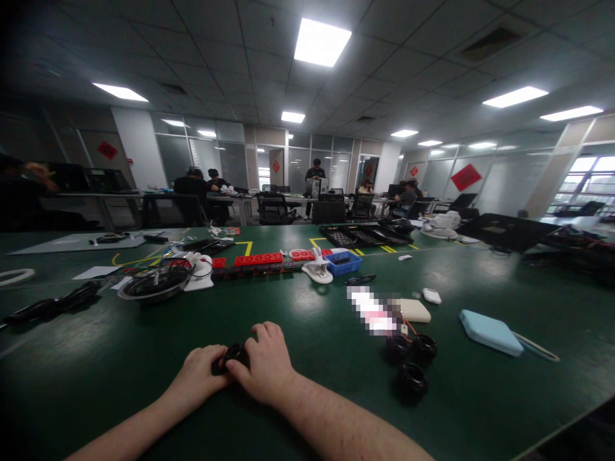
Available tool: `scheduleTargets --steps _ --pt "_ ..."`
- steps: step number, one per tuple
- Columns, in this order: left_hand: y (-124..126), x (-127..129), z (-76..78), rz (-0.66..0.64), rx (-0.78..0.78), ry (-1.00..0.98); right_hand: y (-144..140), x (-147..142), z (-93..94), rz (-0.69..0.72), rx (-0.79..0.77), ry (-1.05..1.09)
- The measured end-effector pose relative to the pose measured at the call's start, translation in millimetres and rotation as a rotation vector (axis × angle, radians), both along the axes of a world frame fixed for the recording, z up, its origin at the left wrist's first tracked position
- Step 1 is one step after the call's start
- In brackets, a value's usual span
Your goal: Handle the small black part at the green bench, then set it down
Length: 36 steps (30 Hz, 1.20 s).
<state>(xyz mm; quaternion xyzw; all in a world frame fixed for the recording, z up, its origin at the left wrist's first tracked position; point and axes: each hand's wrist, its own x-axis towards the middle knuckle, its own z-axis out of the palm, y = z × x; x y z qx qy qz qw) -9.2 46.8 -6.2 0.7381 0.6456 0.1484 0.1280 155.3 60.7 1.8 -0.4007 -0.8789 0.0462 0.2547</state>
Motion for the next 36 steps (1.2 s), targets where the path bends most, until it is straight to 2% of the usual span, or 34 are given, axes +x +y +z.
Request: scheduleTargets --steps 10,15,22,36 --pt "-4.0 3.6 6.3 0.005 -0.014 -0.005 -1.0 -2.3 -2.8 -0.038 0.010 0.001" --pt "-3.5 2.9 5.6 0.002 -0.024 -0.018 -0.8 -2.8 -3.1 -0.034 -0.030 0.008" --pt "-7.8 7.9 7.1 -0.019 -0.041 -0.036 -2.1 -3.0 -3.7 -0.029 -0.004 0.018" --pt "-10.0 10.3 7.6 -0.098 -0.023 -0.023 -0.8 -3.0 -3.9 0.076 -0.002 0.001"
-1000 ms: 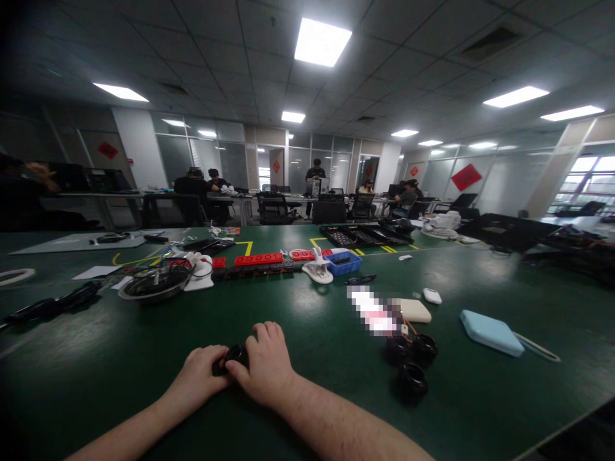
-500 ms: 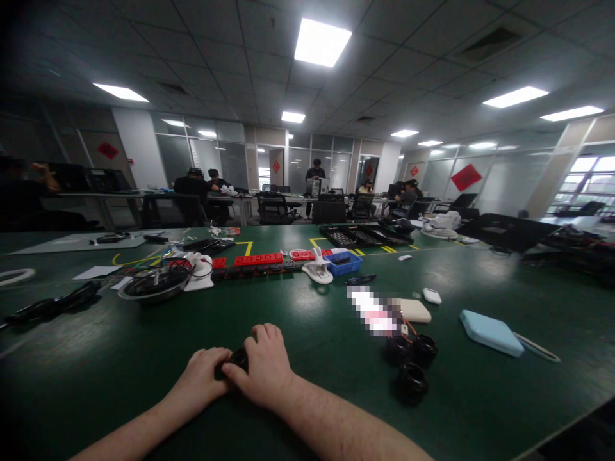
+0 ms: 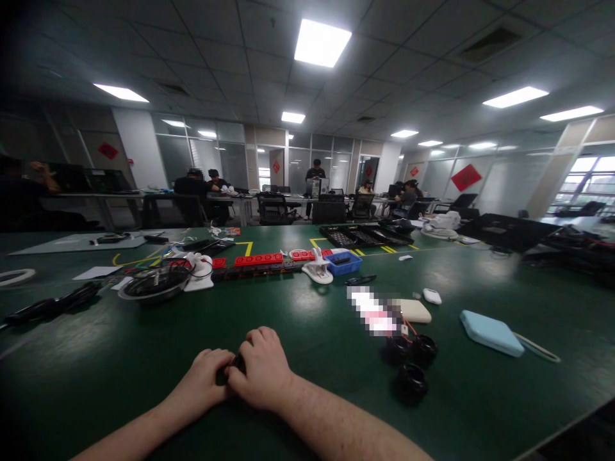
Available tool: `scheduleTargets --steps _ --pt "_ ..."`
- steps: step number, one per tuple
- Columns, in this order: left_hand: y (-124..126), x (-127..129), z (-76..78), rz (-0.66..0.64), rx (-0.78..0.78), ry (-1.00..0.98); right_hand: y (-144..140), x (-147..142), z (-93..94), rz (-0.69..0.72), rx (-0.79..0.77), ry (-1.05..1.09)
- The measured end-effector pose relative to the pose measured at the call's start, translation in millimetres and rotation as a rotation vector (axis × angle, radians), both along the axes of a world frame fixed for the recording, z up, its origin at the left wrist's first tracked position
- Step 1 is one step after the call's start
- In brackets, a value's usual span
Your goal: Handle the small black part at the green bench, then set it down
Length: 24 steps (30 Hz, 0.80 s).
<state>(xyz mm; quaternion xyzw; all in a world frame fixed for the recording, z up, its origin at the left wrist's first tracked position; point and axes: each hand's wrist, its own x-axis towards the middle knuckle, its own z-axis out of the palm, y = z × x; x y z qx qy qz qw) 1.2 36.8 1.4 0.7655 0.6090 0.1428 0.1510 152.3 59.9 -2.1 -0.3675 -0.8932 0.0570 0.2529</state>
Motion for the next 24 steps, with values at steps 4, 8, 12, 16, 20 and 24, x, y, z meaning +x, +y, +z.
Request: scheduleTargets --steps 4,8,12,16,20,24 --pt "0.9 0.0 -1.0 -0.008 0.001 0.003 1.0 -0.2 -0.1 0.029 0.006 -0.012" --pt "2.9 -0.3 -3.4 -0.023 -0.002 0.001 1.0 -1.0 0.3 0.051 0.017 -0.018" --pt "2.8 -1.0 -2.4 -0.030 -0.021 -0.009 -0.8 -0.9 3.0 0.067 0.004 -0.016" --pt "0.4 -1.1 1.9 -0.037 -0.046 -0.024 -1.9 -0.2 5.5 0.101 -0.017 -0.008" --pt "-2.1 0.4 6.2 -0.061 -0.065 -0.037 -0.2 0.8 4.7 0.152 -0.004 0.001" --pt "-2.6 0.8 7.9 -0.076 -0.064 -0.032 1.0 2.0 3.8 0.187 0.011 0.015"
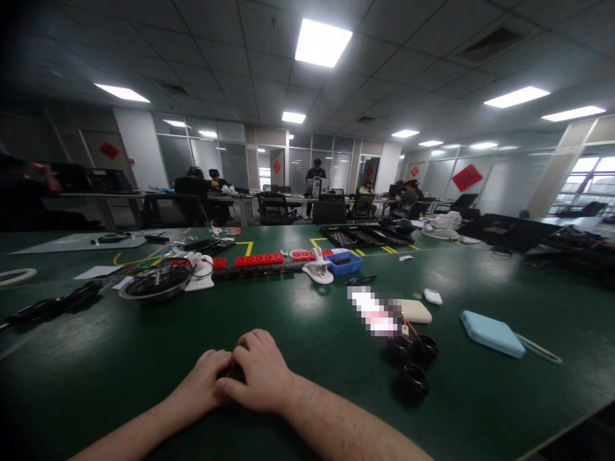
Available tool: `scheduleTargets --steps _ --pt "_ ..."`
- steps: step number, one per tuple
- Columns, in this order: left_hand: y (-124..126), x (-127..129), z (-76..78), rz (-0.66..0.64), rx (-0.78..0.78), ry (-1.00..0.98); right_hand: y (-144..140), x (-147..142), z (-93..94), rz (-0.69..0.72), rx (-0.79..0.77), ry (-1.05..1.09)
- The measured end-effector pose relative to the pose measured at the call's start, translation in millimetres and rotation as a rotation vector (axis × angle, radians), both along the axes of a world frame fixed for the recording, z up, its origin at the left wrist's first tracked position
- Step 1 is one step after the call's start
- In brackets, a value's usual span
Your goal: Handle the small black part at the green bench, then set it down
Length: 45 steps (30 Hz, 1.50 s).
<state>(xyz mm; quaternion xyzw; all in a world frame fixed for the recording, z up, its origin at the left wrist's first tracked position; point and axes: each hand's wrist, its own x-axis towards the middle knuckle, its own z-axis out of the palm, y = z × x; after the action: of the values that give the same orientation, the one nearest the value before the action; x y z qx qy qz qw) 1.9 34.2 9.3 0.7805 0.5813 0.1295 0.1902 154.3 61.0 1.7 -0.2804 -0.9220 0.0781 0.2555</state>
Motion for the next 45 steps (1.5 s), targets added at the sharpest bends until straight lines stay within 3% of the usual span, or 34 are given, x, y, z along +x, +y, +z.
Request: scheduleTargets --steps 14,25,37,45 --pt "-0.4 1.1 2.5 0.020 -0.034 0.005 -0.6 0.9 2.0 0.005 -0.010 0.002" --pt "2.2 -0.6 -3.8 0.036 -0.004 0.007 -3.9 -0.7 6.1 0.014 -0.007 -0.024" --pt "6.3 -2.4 -8.7 0.089 0.030 0.018 1.7 -3.3 -7.0 0.068 0.033 0.115" --pt "16.4 -10.0 -26.5 0.080 0.013 0.022 4.6 -3.9 -7.9 0.115 -0.050 0.122"
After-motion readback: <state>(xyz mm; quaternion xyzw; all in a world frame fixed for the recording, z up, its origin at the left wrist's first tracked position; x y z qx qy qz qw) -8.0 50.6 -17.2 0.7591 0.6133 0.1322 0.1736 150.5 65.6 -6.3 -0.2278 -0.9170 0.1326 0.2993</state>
